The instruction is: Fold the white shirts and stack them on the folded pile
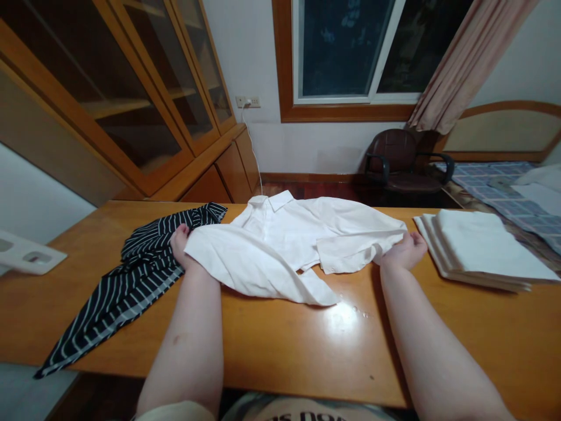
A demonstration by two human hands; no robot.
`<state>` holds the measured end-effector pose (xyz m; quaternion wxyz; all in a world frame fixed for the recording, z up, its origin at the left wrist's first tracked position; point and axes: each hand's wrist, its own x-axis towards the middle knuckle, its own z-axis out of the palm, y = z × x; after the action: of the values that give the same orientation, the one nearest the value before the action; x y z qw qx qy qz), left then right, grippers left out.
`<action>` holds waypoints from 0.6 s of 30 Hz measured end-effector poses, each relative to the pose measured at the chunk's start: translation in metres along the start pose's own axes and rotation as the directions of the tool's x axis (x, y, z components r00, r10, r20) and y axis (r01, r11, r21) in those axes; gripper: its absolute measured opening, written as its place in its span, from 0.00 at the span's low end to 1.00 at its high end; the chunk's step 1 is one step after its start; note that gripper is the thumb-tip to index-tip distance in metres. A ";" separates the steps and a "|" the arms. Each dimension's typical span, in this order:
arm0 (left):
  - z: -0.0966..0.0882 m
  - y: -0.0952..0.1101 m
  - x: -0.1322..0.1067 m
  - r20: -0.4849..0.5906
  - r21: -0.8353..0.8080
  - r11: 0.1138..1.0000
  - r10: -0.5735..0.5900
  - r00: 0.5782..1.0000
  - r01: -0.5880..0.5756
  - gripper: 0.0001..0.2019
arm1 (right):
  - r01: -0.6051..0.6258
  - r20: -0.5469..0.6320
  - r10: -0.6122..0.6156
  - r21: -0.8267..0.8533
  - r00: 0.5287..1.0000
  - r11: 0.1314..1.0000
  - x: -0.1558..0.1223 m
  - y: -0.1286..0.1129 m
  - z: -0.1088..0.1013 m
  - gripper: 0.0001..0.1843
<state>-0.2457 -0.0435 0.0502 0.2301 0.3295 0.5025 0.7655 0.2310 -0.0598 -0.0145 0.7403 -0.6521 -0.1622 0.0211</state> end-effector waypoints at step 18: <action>0.051 -0.013 -0.080 0.786 0.532 0.383 -0.555 0.273 -0.755 0.33 | 0.731 0.989 -0.035 0.130 -0.145 0.670 -0.086 -0.020 0.004 0.14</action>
<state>-0.1537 -0.0619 0.0300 0.1863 0.8173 0.5452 -0.0093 0.1449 -0.0801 -0.0130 0.1763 -0.5147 -0.8185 0.1844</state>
